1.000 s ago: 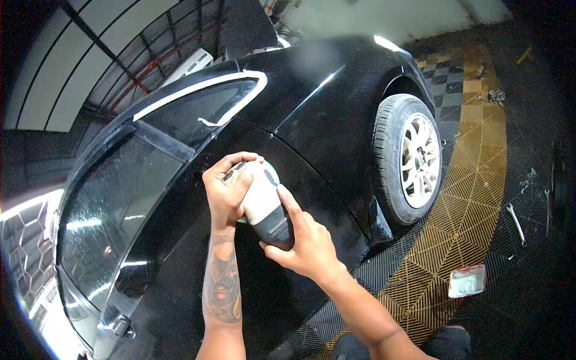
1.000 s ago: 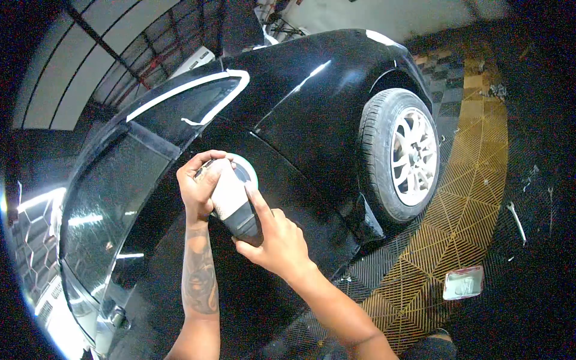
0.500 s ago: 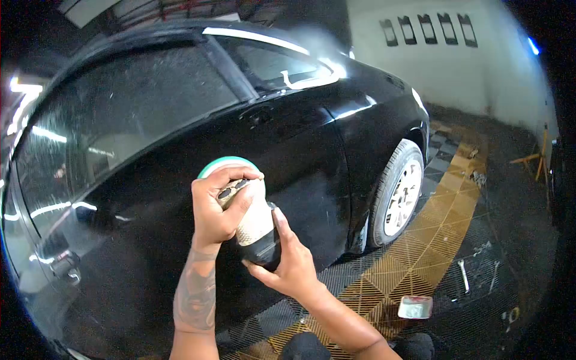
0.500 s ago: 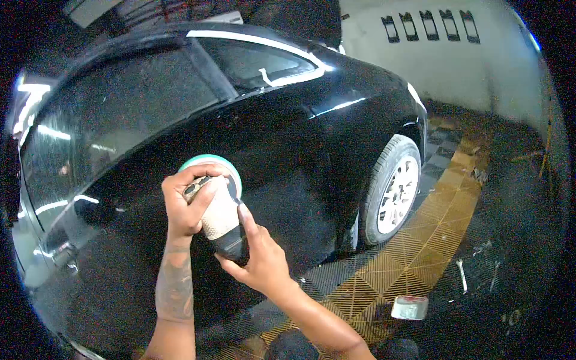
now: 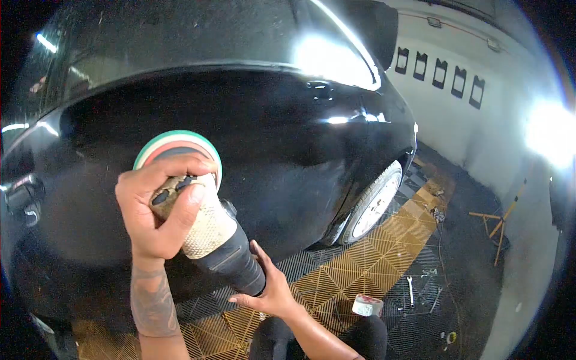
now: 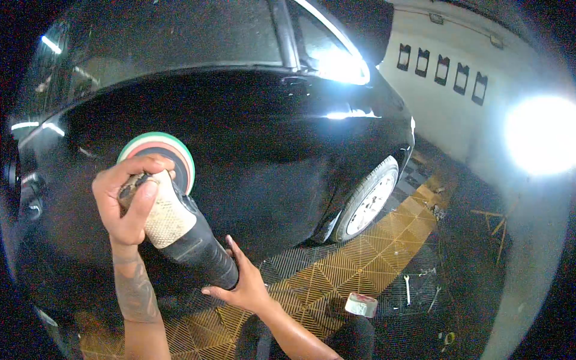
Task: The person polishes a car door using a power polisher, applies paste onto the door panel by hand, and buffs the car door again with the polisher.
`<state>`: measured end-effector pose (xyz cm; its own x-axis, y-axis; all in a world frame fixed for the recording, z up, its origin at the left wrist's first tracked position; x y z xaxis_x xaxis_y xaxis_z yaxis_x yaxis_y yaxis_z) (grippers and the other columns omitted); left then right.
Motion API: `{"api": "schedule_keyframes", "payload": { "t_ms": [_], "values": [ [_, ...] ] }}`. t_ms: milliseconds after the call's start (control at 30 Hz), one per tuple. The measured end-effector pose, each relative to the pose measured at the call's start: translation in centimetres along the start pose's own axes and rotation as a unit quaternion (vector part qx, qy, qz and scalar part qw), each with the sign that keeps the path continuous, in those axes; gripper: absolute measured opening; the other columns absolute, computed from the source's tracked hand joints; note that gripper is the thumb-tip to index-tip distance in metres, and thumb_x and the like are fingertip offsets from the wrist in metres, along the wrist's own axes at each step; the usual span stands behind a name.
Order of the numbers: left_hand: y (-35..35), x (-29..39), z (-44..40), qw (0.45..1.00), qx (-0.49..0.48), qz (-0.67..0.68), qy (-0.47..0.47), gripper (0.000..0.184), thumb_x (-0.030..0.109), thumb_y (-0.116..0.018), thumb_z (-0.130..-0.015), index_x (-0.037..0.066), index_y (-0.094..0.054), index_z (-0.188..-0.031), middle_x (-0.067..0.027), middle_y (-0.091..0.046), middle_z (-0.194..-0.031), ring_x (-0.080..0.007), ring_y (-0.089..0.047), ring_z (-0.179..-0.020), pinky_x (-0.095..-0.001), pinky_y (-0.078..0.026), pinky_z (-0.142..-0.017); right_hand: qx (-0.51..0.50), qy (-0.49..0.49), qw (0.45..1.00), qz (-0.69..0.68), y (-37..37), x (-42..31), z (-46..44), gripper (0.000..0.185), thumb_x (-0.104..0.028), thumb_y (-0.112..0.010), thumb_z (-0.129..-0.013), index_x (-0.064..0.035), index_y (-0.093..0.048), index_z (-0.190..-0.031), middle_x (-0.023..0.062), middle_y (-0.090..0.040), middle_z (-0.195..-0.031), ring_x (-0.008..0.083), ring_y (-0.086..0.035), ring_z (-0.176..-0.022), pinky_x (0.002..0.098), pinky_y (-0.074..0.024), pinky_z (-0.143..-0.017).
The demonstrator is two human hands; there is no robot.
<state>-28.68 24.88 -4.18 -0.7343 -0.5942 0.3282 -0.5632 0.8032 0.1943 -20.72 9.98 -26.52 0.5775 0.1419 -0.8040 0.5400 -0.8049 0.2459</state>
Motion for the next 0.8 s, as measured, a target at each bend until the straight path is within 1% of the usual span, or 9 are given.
{"api": "schedule_keyframes", "payload": {
  "t_ms": [67, 100, 133, 200, 233, 367, 600, 667, 800],
  "values": [
    [1.0, 0.4, 0.8, 1.000, 0.010, -0.008, 0.001, 0.019, 0.003, -0.065, -0.079, -0.006, -0.072, -0.094, -0.0165, -0.075, -0.090, -0.0216, -0.073, -0.085, -0.0325, -0.057, -0.082, -0.027, -0.073, 0.997, 0.017, -1.2, 1.7, 1.7, 0.122, -0.047, -0.094, -0.067, 0.0028, -0.027, -0.156, 0.0264, -0.059, -0.136, 0.0331, -0.060, -0.127, 0.0419, -0.0461, -0.107],
    [1.2, 0.6, 0.8, 1.000, 0.007, -0.017, -0.011, 0.019, 0.004, -0.065, -0.079, -0.006, -0.072, -0.094, -0.0168, -0.075, -0.091, -0.0216, -0.073, -0.084, -0.0324, -0.057, -0.082, -0.020, -0.077, 0.997, 0.017, -1.7, 1.9, 2.2, 0.108, -0.040, -0.093, -0.070, 0.0042, -0.036, -0.151, 0.0251, -0.064, -0.130, 0.0307, -0.064, -0.122, 0.0411, -0.0478, -0.105],
    [1.3, 0.6, 1.0, 1.000, 0.009, -0.018, -0.010, 0.019, 0.004, -0.065, -0.079, -0.006, -0.072, -0.094, -0.0168, -0.075, -0.091, -0.0216, -0.073, -0.084, -0.0324, -0.057, -0.082, -0.022, -0.077, 0.997, 0.017, -2.3, 2.2, 2.7, 0.108, -0.040, -0.093, -0.070, 0.0042, -0.036, -0.151, 0.0251, -0.064, -0.130, 0.0307, -0.064, -0.122, 0.0411, -0.0478, -0.105],
    [1.1, 0.6, 1.3, 0.998, -0.008, -0.041, -0.038, 0.020, 0.004, -0.065, -0.079, -0.006, -0.072, -0.095, -0.0170, -0.075, -0.092, -0.0220, -0.073, -0.085, -0.0330, -0.057, -0.083, -0.023, -0.124, 0.992, -0.007, -2.9, 3.6, 3.5, 0.095, -0.033, -0.090, -0.072, 0.0055, -0.043, -0.145, 0.0236, -0.068, -0.123, 0.0299, -0.067, -0.116, 0.0404, -0.0505, -0.101],
    [1.1, 0.6, 1.4, 0.998, -0.014, -0.055, -0.034, 0.021, 0.004, -0.065, -0.079, -0.006, -0.073, -0.096, -0.0170, -0.076, -0.094, -0.0226, -0.074, -0.086, -0.0335, -0.057, -0.083, -0.020, -0.121, 0.992, 0.019, -3.1, 4.2, 3.6, 0.087, -0.025, -0.086, -0.071, -0.0024, -0.045, -0.143, 0.0246, -0.069, -0.120, 0.0358, -0.069, -0.113, 0.0414, -0.0527, -0.098],
    [-0.2, -0.1, 1.8, 0.998, -0.014, -0.047, -0.027, 0.022, 0.003, -0.064, -0.078, -0.005, -0.073, -0.096, -0.0170, -0.076, -0.094, -0.0229, -0.074, -0.088, -0.0336, -0.057, -0.085, 0.003, -0.146, 0.988, 0.048, -1.8, 5.0, 4.2, 0.084, -0.015, -0.082, -0.068, -0.0029, -0.046, -0.142, 0.0247, -0.070, -0.117, 0.0378, -0.069, -0.112, 0.0414, -0.0534, -0.096],
    [-5.2, -1.4, 1.0, 0.998, -0.040, -0.035, -0.022, 0.021, 0.007, -0.064, -0.079, -0.005, -0.073, -0.095, -0.0189, -0.076, -0.096, -0.0258, -0.074, -0.091, -0.0357, -0.056, -0.088, 0.062, -0.137, 0.989, 0.016, 1.3, 7.4, 3.6, 0.076, -0.013, -0.082, -0.068, -0.0017, -0.050, -0.137, 0.0233, -0.071, -0.114, 0.0357, -0.070, -0.110, 0.0399, -0.0538, -0.094],
    [-6.6, -1.4, 0.2, 0.997, -0.031, -0.061, -0.025, 0.021, 0.008, -0.065, -0.079, -0.004, -0.073, -0.094, -0.0186, -0.076, -0.096, -0.0253, -0.074, -0.092, -0.0351, -0.056, -0.088, 0.070, -0.150, 0.986, -0.007, 2.4, 7.7, 3.4, 0.067, -0.021, -0.088, -0.073, 0.0034, -0.055, -0.127, 0.0185, -0.073, -0.107, 0.0229, -0.070, -0.104, 0.0363, -0.0540, -0.091],
    [-9.9, -2.9, -1.1, 0.997, -0.050, -0.053, -0.025, 0.021, 0.007, -0.065, -0.081, -0.004, -0.072, -0.097, -0.0164, -0.077, -0.094, -0.0235, -0.074, -0.091, -0.0344, -0.057, -0.088, 0.097, -0.149, 0.984, 0.028, 4.8, 7.9, 2.8, 0.066, -0.018, -0.090, -0.073, 0.0034, -0.056, -0.125, 0.0176, -0.073, -0.107, 0.0216, -0.070, -0.104, 0.0364, -0.0552, -0.091]
  ]
}}
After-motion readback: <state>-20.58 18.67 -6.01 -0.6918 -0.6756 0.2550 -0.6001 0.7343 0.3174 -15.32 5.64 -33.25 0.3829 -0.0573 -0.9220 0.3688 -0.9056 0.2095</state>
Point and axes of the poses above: each hand's wrist, its own z-axis away from the middle knuckle, its own y-axis out of the back of the hand, x = y × z, the point moved 4 cm from there along -z, towards the middle knuckle
